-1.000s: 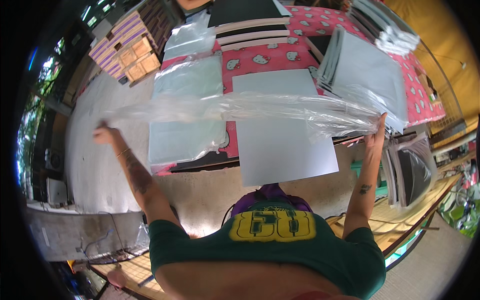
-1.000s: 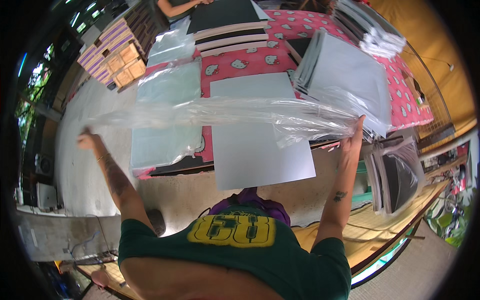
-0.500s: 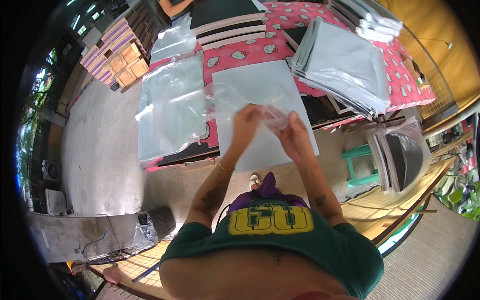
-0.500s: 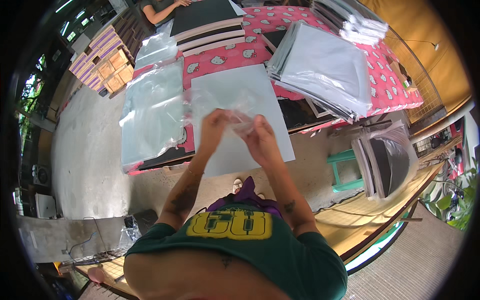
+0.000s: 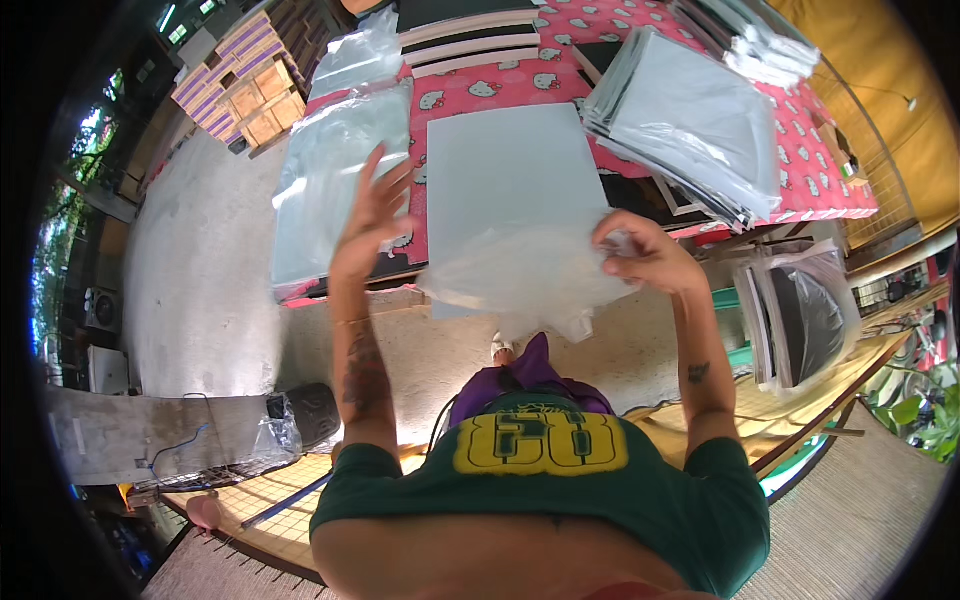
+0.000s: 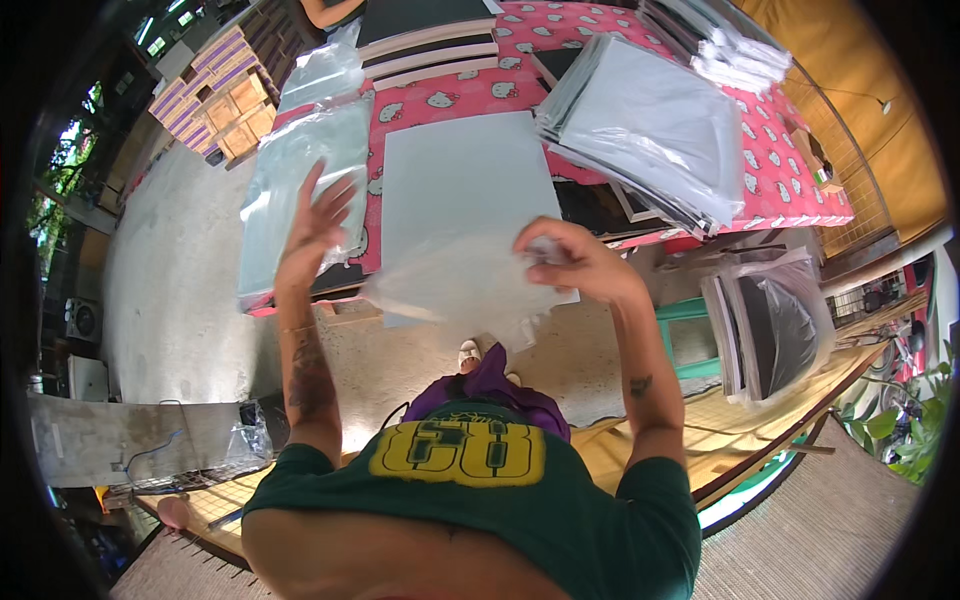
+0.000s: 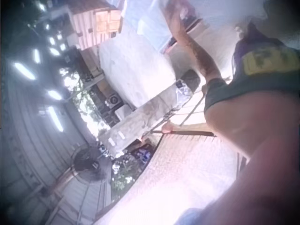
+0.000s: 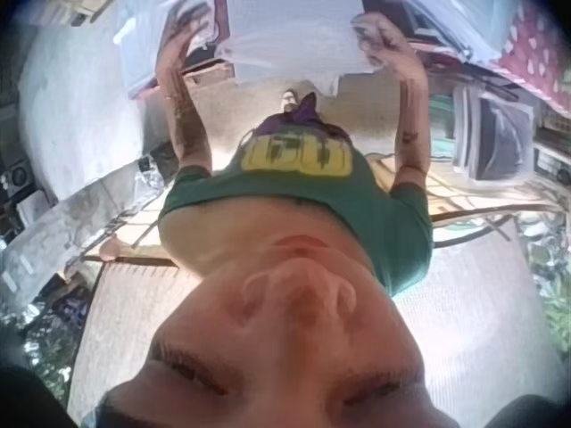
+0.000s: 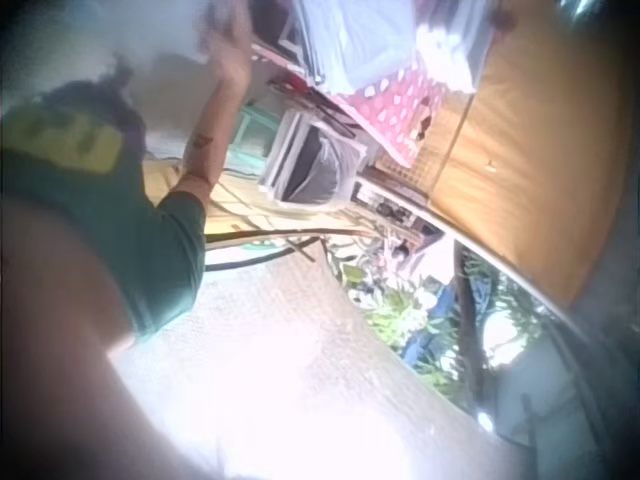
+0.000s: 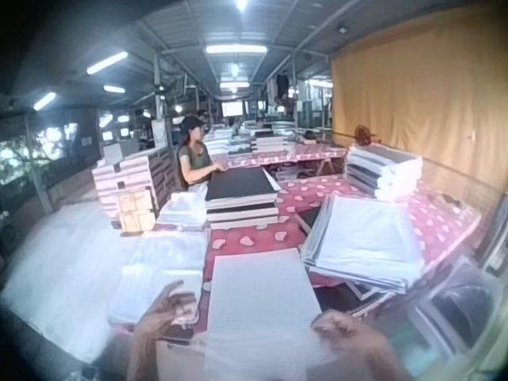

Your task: The person places black rectangular panels into plastic bags by hand and stacks the packaged panels on a table.

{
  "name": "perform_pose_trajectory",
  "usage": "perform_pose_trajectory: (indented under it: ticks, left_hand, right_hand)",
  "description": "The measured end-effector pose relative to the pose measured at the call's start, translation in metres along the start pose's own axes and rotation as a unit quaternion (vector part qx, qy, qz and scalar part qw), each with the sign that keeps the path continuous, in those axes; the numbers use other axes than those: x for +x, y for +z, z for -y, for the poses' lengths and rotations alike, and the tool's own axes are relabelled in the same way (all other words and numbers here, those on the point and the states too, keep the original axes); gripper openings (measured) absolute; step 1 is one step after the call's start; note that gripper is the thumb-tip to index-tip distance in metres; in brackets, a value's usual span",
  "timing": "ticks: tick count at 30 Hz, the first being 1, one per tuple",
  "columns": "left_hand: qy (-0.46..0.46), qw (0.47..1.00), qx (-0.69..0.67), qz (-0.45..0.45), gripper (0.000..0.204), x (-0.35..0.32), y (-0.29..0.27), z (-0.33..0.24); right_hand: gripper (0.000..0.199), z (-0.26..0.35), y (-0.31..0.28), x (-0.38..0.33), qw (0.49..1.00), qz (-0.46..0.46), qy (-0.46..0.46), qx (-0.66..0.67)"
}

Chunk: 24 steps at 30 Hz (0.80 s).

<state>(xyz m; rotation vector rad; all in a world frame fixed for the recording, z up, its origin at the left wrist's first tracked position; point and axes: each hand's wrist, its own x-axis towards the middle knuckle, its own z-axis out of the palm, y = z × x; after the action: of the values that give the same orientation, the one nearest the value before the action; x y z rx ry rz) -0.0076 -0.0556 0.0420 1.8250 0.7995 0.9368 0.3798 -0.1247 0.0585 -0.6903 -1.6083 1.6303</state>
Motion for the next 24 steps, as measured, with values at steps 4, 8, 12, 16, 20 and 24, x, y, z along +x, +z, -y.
perform_pose_trajectory:
  ticks: [4, 8, 12, 16, 20, 24]
  left_hand:
    - [0.011, 0.993, 0.049, 0.106, 0.063, 0.039, 0.09, -0.066]
    - [-0.019, 0.991, -0.022, 0.13, 0.03, 0.051, 0.057, -0.057]
    - [-0.029, 0.893, 0.45, -0.005, 0.018, 0.043, 0.065, -0.049]
    - [-0.056, 0.788, 0.605, -0.104, 0.027, 0.018, 0.033, -0.021]
    - [0.063, 0.933, 0.354, -0.03, 0.042, -0.009, -0.006, -0.039]
    - [-0.017, 0.991, -0.01, 0.134, 0.033, -0.019, 0.001, -0.084]
  right_hand:
    - [0.019, 0.032, 0.025, 0.033, 0.911, 0.125, -0.032, -0.391]
    - [0.035, 0.004, -0.016, -0.011, 0.735, -0.087, 0.123, -0.661]
    - [0.04, -0.043, -0.051, -0.04, 0.686, -0.159, 0.162, -0.691]
    - [0.036, 0.01, -0.04, -0.043, 0.743, -0.221, 0.265, -0.573]
    - [0.037, 0.039, -0.05, -0.064, 0.801, -0.115, 0.296, -0.508]
    - [0.039, -0.015, -0.079, -0.072, 0.991, -0.122, -0.006, -0.06]
